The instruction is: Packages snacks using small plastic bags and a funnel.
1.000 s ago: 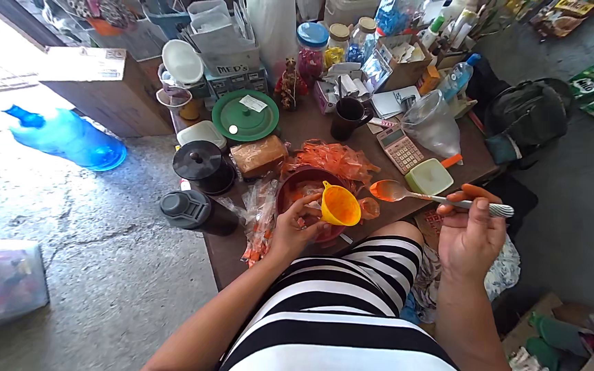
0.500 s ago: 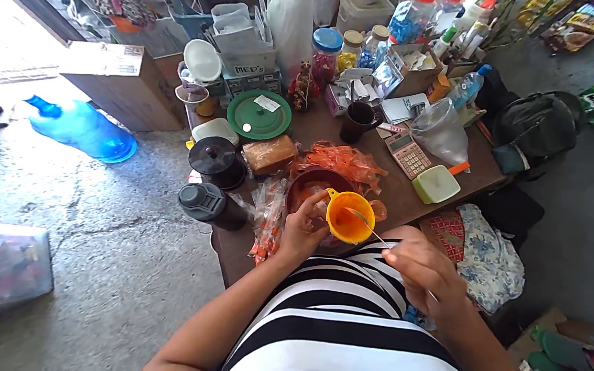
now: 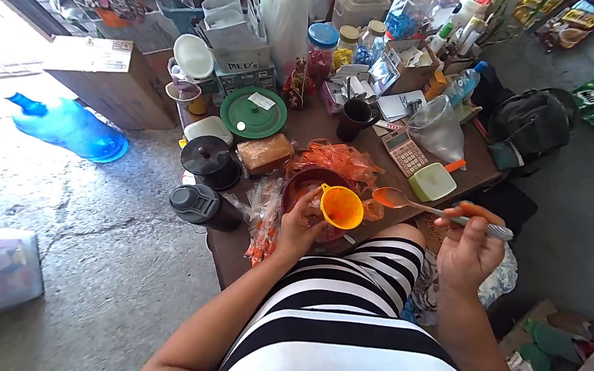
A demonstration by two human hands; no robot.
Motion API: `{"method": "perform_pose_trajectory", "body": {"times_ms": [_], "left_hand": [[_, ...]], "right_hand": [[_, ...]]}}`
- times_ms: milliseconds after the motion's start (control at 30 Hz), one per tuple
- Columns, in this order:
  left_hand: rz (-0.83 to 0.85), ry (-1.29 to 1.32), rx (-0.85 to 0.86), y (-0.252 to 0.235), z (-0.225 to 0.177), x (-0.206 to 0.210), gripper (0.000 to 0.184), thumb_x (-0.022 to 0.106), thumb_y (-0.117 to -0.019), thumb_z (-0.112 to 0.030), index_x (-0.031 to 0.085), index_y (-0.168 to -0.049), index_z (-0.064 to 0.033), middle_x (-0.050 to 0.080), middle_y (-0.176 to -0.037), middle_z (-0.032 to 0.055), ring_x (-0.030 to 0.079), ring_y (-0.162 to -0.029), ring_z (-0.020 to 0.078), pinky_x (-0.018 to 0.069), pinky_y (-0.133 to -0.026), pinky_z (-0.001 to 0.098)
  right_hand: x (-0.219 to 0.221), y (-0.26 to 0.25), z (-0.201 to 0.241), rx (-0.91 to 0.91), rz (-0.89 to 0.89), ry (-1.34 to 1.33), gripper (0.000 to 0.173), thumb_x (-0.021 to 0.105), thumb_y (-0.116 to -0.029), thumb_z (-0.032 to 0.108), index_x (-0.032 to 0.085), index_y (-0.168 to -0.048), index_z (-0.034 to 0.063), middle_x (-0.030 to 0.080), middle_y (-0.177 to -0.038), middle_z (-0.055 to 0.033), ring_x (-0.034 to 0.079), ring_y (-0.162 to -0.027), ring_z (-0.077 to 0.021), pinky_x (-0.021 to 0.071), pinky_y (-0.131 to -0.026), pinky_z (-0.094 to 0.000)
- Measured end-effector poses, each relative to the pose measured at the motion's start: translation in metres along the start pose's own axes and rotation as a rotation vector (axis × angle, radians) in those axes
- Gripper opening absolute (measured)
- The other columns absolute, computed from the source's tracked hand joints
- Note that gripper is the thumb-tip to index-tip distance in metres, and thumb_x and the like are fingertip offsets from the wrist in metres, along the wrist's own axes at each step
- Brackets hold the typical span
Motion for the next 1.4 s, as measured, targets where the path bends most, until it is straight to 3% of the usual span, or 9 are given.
{"method": "perform_pose_trajectory", "body": {"times_ms": [100,167,233,300,467,700,967,1133,1400], "left_hand": [[-0.026,-0.007,-0.012,0.001,0.0,-0.002,0.064,0.077,-0.0833,0.0,0.051,-0.141,0.0056,0.076,-0.101,0.0044,0.072,-0.091,0.0045,0.0583,-0.087,0.0234],[-0.031,-0.002,-0.018,0.001,-0.001,-0.002,0.064,0.076,-0.0827,0.001,0.051,-0.141,0.0059,0.076,-0.101,0.0038,0.072,-0.091,0.0045,0.0586,-0.088,0.0238],[-0.027,0.0,-0.035,0.002,-0.002,-0.002,0.064,0.077,-0.0831,0.0,0.051,-0.141,0.0046,0.076,-0.1,0.0032,0.072,-0.091,0.0044,0.0584,-0.088,0.0237],[-0.025,0.012,-0.059,0.003,-0.003,-0.001,0.065,0.077,-0.0822,0.001,0.05,-0.142,0.0034,0.076,-0.102,0.0029,0.072,-0.092,0.0042,0.0587,-0.087,0.0236],[-0.024,0.027,-0.063,0.004,-0.002,0.0,0.066,0.077,-0.0815,0.002,0.05,-0.142,0.0037,0.075,-0.101,0.0033,0.072,-0.09,0.0047,0.059,-0.086,0.0235],[-0.015,0.03,-0.09,0.004,-0.002,0.0,0.066,0.078,-0.0824,0.001,0.05,-0.142,0.0027,0.076,-0.101,0.0039,0.072,-0.09,0.0062,0.0598,-0.085,0.0246],[-0.01,0.029,-0.115,0.003,-0.002,0.001,0.066,0.079,-0.0826,-0.001,0.051,-0.142,0.0019,0.075,-0.1,0.0038,0.072,-0.089,0.0069,0.0601,-0.084,0.0255],[-0.006,0.033,-0.105,0.003,-0.002,0.0,0.066,0.079,-0.083,-0.002,0.051,-0.142,0.0017,0.075,-0.101,0.0034,0.072,-0.09,0.0066,0.06,-0.085,0.0247],[0.01,0.022,-0.101,0.004,-0.002,0.002,0.064,0.079,-0.0832,-0.002,0.052,-0.141,0.0028,0.075,-0.099,0.0028,0.072,-0.089,0.0055,0.0599,-0.084,0.0233]], "right_hand": [[-0.016,0.005,-0.034,0.133,-0.009,0.186,0.025,0.036,-0.1116,0.015,0.057,-0.121,0.0057,0.071,-0.104,0.0117,0.068,-0.086,0.0018,0.0588,-0.08,-0.0186],[-0.018,0.012,-0.057,0.21,0.032,0.322,0.031,0.035,-0.1107,0.012,0.057,-0.12,-0.0078,0.07,-0.101,0.0024,0.067,-0.084,0.0029,0.0578,-0.079,-0.0172],[-0.015,0.019,-0.079,0.259,0.104,0.42,0.035,0.036,-0.11,0.012,0.059,-0.12,-0.0137,0.07,-0.102,-0.008,0.067,-0.084,0.0002,0.0569,-0.078,-0.0179],[-0.009,0.025,-0.097,0.294,0.187,0.475,0.036,0.037,-0.1094,0.011,0.061,-0.12,-0.0132,0.071,-0.102,-0.0135,0.068,-0.085,-0.0054,0.057,-0.079,-0.0213],[0.009,0.034,-0.132,0.32,0.353,0.497,0.035,0.039,-0.1088,0.012,0.065,-0.12,-0.0089,0.072,-0.1,-0.0158,0.07,-0.085,-0.0145,0.0582,-0.08,-0.0283],[0.012,0.032,-0.146,0.414,0.357,0.444,0.034,0.038,-0.1094,0.012,0.065,-0.12,-0.007,0.071,-0.098,-0.0129,0.068,-0.083,-0.0088,0.0568,-0.079,-0.0239],[0.001,0.026,-0.143,0.536,0.191,0.305,0.035,0.036,-0.1107,0.013,0.059,-0.123,-0.0096,0.071,-0.097,-0.0078,0.067,-0.08,-0.0037,0.0569,-0.077,-0.0209],[-0.017,0.027,-0.145,0.614,-0.007,0.191,0.031,0.035,-0.111,0.012,0.056,-0.122,-0.0095,0.07,-0.092,-0.0035,0.068,-0.075,-0.0027,0.0577,-0.072,-0.0193],[-0.042,0.016,-0.116,0.659,-0.292,-0.003,0.028,0.029,-0.1125,0.013,0.053,-0.119,0.0009,0.068,-0.086,0.0033,0.067,-0.07,-0.004,0.0583,-0.071,-0.0204]]}}
Point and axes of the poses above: each hand's wrist, its own y-axis away from the middle knuckle, its own x-axis out of the palm, z = x × y, the point moved 2 cm from there along -y, towards the middle knuckle
